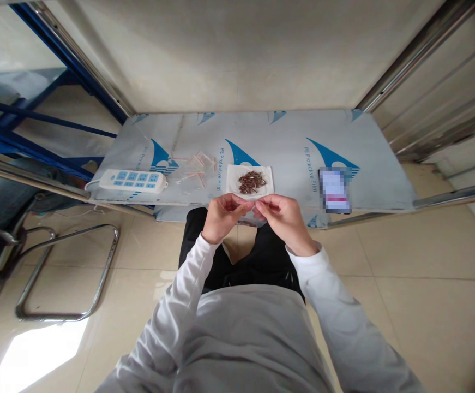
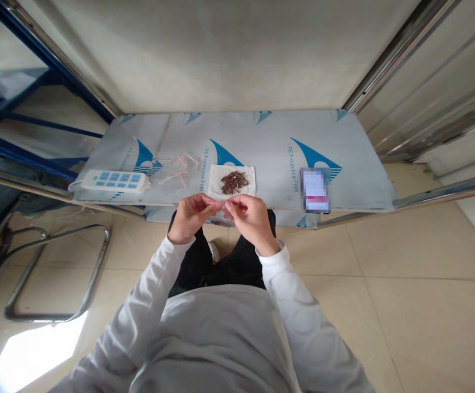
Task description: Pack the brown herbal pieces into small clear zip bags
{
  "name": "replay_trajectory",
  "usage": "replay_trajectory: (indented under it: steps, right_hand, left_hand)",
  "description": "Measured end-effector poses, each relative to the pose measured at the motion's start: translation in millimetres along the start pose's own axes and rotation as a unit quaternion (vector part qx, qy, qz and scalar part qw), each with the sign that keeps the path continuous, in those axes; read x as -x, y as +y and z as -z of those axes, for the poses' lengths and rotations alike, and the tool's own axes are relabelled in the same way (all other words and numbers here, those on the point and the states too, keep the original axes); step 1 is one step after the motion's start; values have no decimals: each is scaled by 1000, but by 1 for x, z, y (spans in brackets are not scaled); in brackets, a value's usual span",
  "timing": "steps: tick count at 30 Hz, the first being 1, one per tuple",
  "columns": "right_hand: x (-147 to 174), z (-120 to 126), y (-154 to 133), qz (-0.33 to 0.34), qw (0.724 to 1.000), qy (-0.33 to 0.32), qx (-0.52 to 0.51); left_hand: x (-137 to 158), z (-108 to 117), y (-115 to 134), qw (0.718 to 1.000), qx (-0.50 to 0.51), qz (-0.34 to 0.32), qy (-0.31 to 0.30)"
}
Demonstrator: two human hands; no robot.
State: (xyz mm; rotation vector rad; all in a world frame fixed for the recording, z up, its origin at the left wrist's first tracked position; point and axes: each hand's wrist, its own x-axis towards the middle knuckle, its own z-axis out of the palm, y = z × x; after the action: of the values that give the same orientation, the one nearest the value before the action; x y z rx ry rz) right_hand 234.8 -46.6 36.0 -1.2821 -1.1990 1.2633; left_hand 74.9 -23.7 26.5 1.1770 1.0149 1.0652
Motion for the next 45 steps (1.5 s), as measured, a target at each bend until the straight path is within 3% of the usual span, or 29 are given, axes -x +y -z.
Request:
replay_trajectory:
  steps: [6, 11, 13, 19, 23, 27, 32, 40, 45]
  right_hand:
    - [4, 0, -8, -4, 1000, -21, -21]
    - [5, 0, -7, -10, 1000, -16, -8]
    - [5, 0, -6, 7, 1000, -14, -4]
    - [2, 4, -8, 8, 1000, -3, -8]
    - [4, 6, -12, -20, 999, -25, -30]
    - [8, 8, -10, -64, 995, -30, -75]
    - [10, 10, -4, -24, 1000, 8, -16]
    - [15, 14, -12, -51, 997, -48, -8]
    - [7, 2, -9, 13, 998, -55, 19]
  left_hand:
    - [2, 3, 4, 996, -82, -39, -14]
    - [4, 2, 13, 972, -210, -100, 9]
    - [5, 0, 13, 977, -194, -88, 14]
    - [8, -2, 5, 1000, -21, -17, -5]
    - [10, 1, 5, 997, -39, -56, 40]
    - [13, 2, 7, 997, -35, -52, 44]
    - [16, 1, 3, 999, -10, -26, 29]
    - [20, 3, 0, 998, -40, -35, 27]
    - [22, 3, 6, 994, -95, -52, 6]
